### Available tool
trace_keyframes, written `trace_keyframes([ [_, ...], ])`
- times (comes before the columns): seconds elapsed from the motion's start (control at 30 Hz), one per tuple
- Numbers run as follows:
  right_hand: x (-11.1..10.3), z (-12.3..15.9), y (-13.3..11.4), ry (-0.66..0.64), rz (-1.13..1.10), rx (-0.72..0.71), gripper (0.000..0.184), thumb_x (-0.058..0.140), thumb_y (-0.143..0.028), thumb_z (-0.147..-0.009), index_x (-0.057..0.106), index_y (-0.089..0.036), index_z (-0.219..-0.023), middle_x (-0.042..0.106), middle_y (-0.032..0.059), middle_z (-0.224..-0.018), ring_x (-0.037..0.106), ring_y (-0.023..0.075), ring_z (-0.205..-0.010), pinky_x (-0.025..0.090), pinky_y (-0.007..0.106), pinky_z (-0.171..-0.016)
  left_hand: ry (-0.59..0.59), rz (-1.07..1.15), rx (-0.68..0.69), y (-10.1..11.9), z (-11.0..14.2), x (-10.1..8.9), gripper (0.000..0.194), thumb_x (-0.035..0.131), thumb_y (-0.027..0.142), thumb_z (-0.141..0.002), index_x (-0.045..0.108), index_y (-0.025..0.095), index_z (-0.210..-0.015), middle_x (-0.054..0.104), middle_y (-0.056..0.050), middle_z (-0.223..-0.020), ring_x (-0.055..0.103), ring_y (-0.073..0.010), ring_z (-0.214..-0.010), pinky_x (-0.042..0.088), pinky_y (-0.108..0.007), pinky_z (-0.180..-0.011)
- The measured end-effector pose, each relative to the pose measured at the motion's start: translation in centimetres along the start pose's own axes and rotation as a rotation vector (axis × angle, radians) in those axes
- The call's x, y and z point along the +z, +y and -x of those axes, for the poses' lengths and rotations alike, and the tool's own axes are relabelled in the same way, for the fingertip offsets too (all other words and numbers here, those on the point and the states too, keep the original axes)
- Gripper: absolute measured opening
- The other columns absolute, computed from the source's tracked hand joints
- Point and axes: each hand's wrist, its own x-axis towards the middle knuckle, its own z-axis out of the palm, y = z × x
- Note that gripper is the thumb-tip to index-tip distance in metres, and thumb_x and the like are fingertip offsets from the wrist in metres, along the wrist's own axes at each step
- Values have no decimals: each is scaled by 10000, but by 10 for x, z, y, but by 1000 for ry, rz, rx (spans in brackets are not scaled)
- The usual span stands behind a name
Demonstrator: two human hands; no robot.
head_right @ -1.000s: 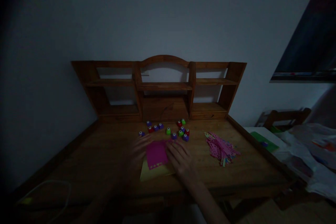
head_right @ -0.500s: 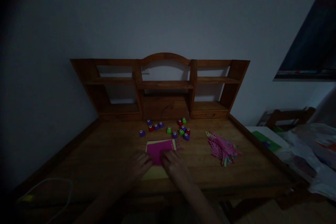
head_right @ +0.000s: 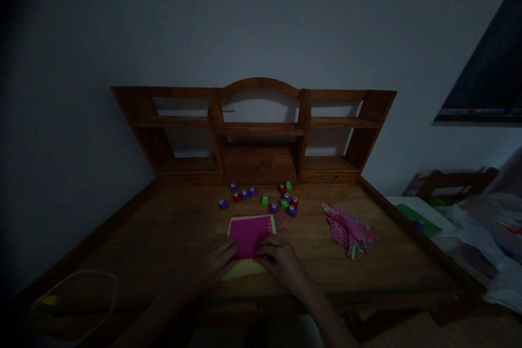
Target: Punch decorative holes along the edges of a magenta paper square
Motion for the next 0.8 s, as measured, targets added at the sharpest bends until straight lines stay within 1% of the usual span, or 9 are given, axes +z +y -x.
trace_keyframes([
  [0.1,-3,-5,-1,-25,-46,40,84,657,-222,-856,723,-219,-907,659,40,-934,609,172,-907,465,270,-808,27,38,-14,1,-2,-1,175,441,344,-960,558,215,-980,586,-40,-979,540,-196,-920,429,-322,-841],
  [0.2,-8,-10,-2,-58,-103,85,75,653,-208,-854,722,-211,-882,662,33,-917,612,165,-881,458,260,-790,48,88,-15,1,-4,-1,225,460,405,-944,575,215,-976,577,-43,-986,528,-199,-926,416,-327,-845],
  [0.3,-12,-16,-2,-115,-163,128,62,659,-170,-831,707,-197,-859,661,23,-895,613,158,-834,452,243,-736,55,167,-32,0,-9,2,239,453,400,-949,599,215,-915,566,-34,-953,521,-185,-897,408,-311,-822],
  [0.37,-13,-18,-2,-133,-177,152,84,653,-124,-809,693,-189,-843,658,16,-875,609,153,-810,441,233,-711,48,208,-34,-1,-12,4,255,440,387,-956,608,214,-871,561,-28,-920,518,-175,-870,401,-300,-804],
  [0.5,-12,-20,0,-148,-153,179,154,604,-52,-777,670,-183,-825,651,3,-845,592,143,-773,416,222,-679,26,232,-35,-4,-16,5,285,480,454,-925,606,210,-849,566,-28,-910,511,-181,-872,388,-295,-784],
  [0.6,-10,-20,3,-154,-133,202,159,583,-45,-766,654,-181,-810,642,-1,-820,576,139,-744,400,216,-650,7,235,-39,-6,-17,4,295,506,477,-903,599,207,-828,570,-24,-890,512,-179,-849,385,-293,-768],
  [0.8,-12,-19,3,-161,-74,201,142,569,-62,-765,635,-181,-805,623,-5,-799,548,134,-711,375,212,-625,-19,241,-27,-10,-20,1,262,455,412,-940,613,216,-866,594,-18,-911,539,-172,-850,390,-290,-770],
])
